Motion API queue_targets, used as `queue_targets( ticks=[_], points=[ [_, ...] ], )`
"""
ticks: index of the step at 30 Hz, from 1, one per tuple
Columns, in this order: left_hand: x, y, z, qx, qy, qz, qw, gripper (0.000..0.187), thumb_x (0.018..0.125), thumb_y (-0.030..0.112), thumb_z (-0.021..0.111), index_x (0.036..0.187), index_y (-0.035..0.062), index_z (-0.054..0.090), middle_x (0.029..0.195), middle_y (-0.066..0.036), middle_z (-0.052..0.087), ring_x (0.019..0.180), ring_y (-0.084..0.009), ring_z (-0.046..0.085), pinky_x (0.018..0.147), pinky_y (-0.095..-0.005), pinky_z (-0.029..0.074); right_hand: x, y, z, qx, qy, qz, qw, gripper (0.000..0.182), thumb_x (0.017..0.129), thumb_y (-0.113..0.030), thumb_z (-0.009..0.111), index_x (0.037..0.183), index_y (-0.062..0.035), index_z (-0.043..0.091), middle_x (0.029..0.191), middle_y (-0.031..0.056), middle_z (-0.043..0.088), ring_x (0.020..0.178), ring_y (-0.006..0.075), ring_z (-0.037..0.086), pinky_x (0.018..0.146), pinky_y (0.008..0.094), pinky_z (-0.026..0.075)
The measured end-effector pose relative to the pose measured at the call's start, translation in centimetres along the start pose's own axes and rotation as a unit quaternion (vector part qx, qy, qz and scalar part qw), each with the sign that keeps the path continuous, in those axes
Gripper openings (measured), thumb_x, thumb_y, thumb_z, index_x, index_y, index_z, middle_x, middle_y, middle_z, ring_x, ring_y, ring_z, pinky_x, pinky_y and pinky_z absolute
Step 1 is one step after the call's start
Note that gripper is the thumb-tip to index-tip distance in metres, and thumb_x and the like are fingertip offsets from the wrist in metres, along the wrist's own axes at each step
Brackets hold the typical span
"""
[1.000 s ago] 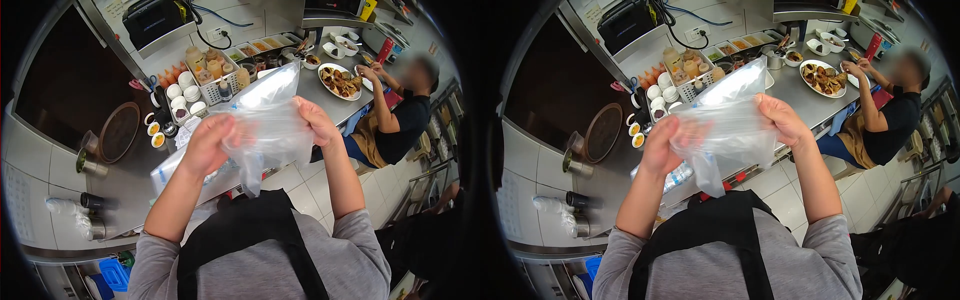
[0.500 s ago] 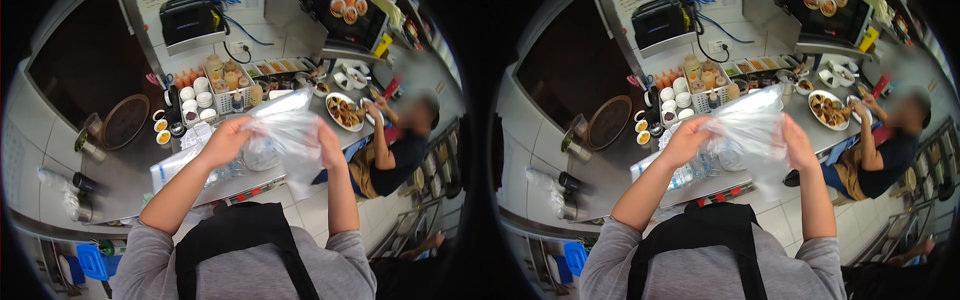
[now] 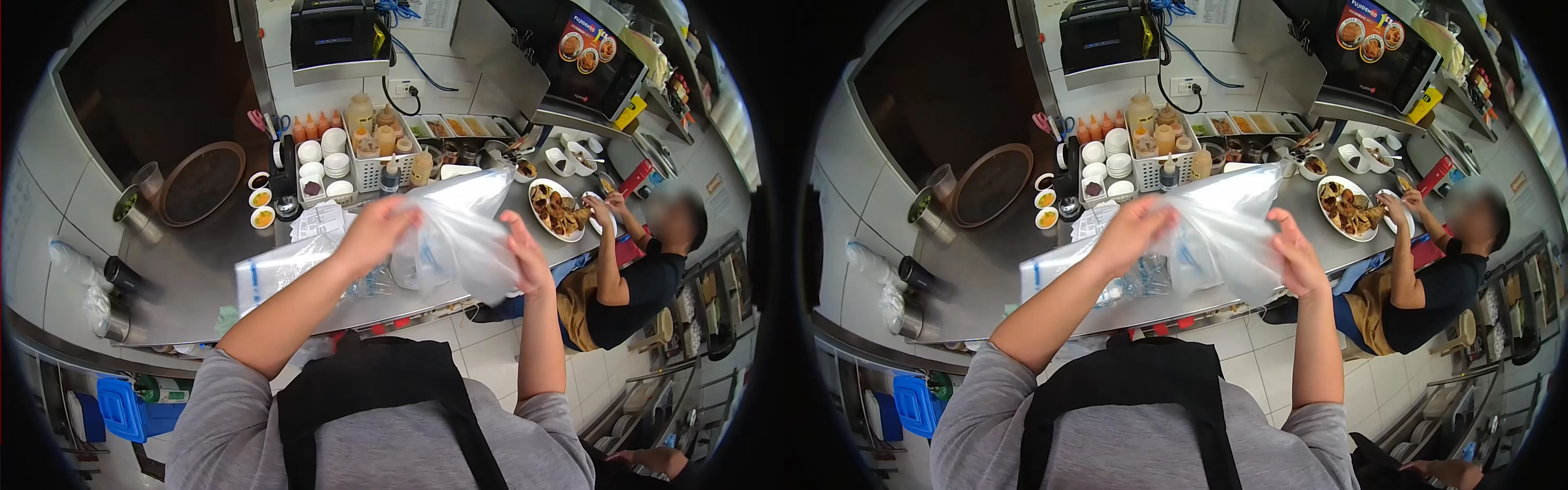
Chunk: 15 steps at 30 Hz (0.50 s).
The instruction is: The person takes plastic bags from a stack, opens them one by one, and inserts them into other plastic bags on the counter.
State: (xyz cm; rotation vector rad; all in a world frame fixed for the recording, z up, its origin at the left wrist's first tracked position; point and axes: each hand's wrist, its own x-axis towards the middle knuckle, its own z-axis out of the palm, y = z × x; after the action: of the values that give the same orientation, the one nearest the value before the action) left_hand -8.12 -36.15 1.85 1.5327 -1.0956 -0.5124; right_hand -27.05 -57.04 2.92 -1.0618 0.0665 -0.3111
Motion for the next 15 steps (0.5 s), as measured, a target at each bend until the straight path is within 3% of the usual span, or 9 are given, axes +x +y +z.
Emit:
queue_targets(
  ticks=[2,4,5,6,8,10,12,14,15],
  points=[
    [0.2,-0.3,-0.5,-0.333,0.030,-0.045,0.942,0.016,0.095,0.021,0.055,0.097,0.0062,0.061,0.075,0.000,0.059,0.076,-0.0094,0.056,0.071,-0.0291,0.046,0.0,0.9,-2.2,0.013,-0.063,0.044,0.997,0.030,0.086,-0.013,0.067,0.112,-0.0043,0.055,0.099,0.0038,0.063,0.097,0.0138,0.060,0.081,0.0285,0.051],
    [-0.5,1.9,0.4,-0.382,0.000,-0.066,0.922,0.012,0.095,0.019,0.056,0.098,0.0084,0.060,0.076,0.004,0.055,0.072,-0.0066,0.051,0.067,-0.0267,0.044,0.6,1.5,-3.2,-0.238,-0.071,0.043,0.968,0.031,0.085,-0.013,0.068,0.113,-0.0065,0.056,0.099,0.0034,0.064,0.090,0.0136,0.062,0.079,0.0278,0.051],
    [-0.9,3.5,0.9,-0.317,-0.033,-0.072,0.945,0.013,0.095,0.019,0.056,0.103,0.0081,0.057,0.079,0.004,0.055,0.070,-0.0048,0.048,0.064,-0.0242,0.042,1.5,2.2,-6.0,-0.248,0.002,0.055,0.967,0.024,0.086,-0.009,0.065,0.108,-0.0078,0.057,0.096,0.0042,0.065,0.081,0.0157,0.064,0.075,0.0291,0.053],
    [-1.2,4.3,1.4,-0.249,-0.066,-0.079,0.963,0.018,0.095,0.018,0.057,0.109,0.0079,0.054,0.082,0.004,0.054,0.068,-0.0031,0.045,0.062,-0.0218,0.039,1.9,1.6,-6.0,-0.252,-0.003,0.056,0.966,0.024,0.086,-0.009,0.065,0.108,-0.0078,0.057,0.096,0.0042,0.065,0.081,0.0157,0.064,0.075,0.0291,0.053],
    [-1.6,4.2,1.6,-0.157,-0.075,-0.016,0.985,0.025,0.091,0.008,0.056,0.114,0.0089,0.048,0.083,0.004,0.051,0.069,-0.0039,0.043,0.062,-0.0221,0.038,3.0,0.8,-5.9,-0.023,0.168,-0.082,0.982,0.015,0.088,-0.005,0.059,0.103,-0.0089,0.058,0.092,0.0053,0.066,0.074,0.0172,0.064,0.071,0.0290,0.054],
    [-1.9,4.5,1.5,-0.019,-0.103,0.050,0.993,0.038,0.084,-0.002,0.051,0.119,0.0112,0.042,0.083,0.002,0.046,0.072,-0.0051,0.043,0.064,-0.0230,0.038,3.3,0.4,-5.5,-0.014,0.155,-0.112,0.982,0.011,0.090,-0.004,0.055,0.098,-0.0105,0.058,0.090,0.0054,0.065,0.076,0.0169,0.063,0.072,0.0295,0.053],
    [-1.5,4.2,1.3,-0.027,-0.059,0.052,0.997,0.035,0.079,-0.007,0.045,0.108,0.0103,0.052,0.084,-0.001,0.044,0.074,-0.0097,0.044,0.067,-0.0257,0.038,4.2,0.3,-5.9,0.067,0.061,-0.184,0.979,0.012,0.090,-0.003,0.053,0.096,-0.0112,0.059,0.086,0.0028,0.062,0.074,0.0147,0.059,0.072,0.0271,0.051],
    [-0.4,2.1,1.0,0.107,0.062,0.161,0.979,0.023,0.080,-0.007,0.046,0.088,0.0077,0.061,0.086,-0.004,0.046,0.076,-0.0152,0.047,0.069,-0.0274,0.039,4.9,-1.1,-4.8,0.029,0.063,-0.181,0.981,0.016,0.088,0.001,0.049,0.090,-0.0086,0.062,0.084,-0.0004,0.057,0.071,0.0107,0.054,0.070,0.0230,0.047],
    [-0.4,2.7,0.8,0.097,0.090,0.122,0.984,0.026,0.081,-0.007,0.046,0.079,0.0074,0.067,0.088,-0.006,0.048,0.081,-0.0196,0.050,0.074,-0.0284,0.041,5.5,-2.0,-4.4,-0.128,0.112,-0.152,0.974,0.019,0.087,0.003,0.048,0.089,-0.0066,0.064,0.084,-0.0016,0.056,0.069,0.0085,0.051,0.068,0.0211,0.044]
  ],
)
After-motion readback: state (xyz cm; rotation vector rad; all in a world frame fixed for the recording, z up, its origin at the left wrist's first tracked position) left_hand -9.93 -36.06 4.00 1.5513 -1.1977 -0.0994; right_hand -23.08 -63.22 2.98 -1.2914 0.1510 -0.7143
